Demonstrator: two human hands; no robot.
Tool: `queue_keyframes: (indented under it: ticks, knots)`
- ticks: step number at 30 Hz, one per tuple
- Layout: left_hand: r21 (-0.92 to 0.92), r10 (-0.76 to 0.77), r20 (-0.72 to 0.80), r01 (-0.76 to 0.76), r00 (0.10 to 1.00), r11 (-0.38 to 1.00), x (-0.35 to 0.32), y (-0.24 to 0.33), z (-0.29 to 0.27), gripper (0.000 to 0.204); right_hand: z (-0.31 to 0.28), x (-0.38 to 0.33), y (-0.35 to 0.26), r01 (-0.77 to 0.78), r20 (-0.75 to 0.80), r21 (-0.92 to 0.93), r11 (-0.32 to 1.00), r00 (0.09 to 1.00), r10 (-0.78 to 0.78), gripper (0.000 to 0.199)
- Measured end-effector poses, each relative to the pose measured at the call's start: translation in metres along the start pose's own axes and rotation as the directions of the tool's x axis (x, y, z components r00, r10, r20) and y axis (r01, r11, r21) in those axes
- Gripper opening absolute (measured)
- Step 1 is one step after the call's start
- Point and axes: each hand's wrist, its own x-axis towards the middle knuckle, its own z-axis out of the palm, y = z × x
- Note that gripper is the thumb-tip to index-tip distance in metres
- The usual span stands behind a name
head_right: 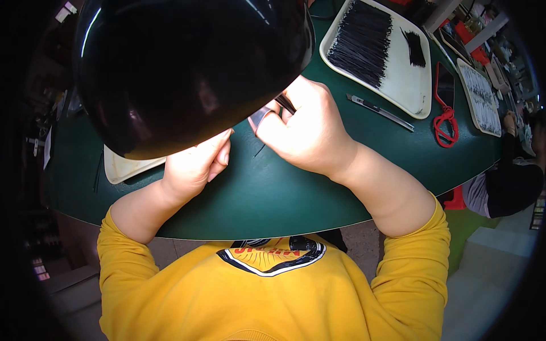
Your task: Assembling or sorting small electronic components on a production line workstation.
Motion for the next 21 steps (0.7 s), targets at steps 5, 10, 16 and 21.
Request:
queue_keyframes:
  ticks: [5, 10, 16, 21]
  knots:
    - [-0.132, -0.113, 0.031, 0.116, 0.993, 0.984, 0.001, 0.006, 0.006, 0.012, -0.011, 0.003, -0.008, 0.192, -0.023, -0.001, 0.981, 0.981, -0.192, 0.012]
    - [-0.124, -0.080, 0.058, 0.087, 0.995, 0.988, 0.000, 0.006, 0.004, 0.015, -0.006, 0.006, -0.006, -0.373, 0.220, 0.537, 0.756, 0.928, 0.301, 0.013]
    - [-0.289, -0.144, 0.058, 0.155, 0.988, 0.945, 0.000, 0.006, -0.004, 0.007, 0.000, 0.005, -0.003, -0.282, 0.250, 0.572, 0.770, 0.954, 0.164, 0.012]
    - [-0.353, -0.129, 0.139, 0.171, 0.982, 0.920, 0.000, 0.001, -0.008, 0.009, 0.000, 0.005, -0.006, -0.279, 0.243, 0.568, 0.774, 0.956, 0.166, 0.011]
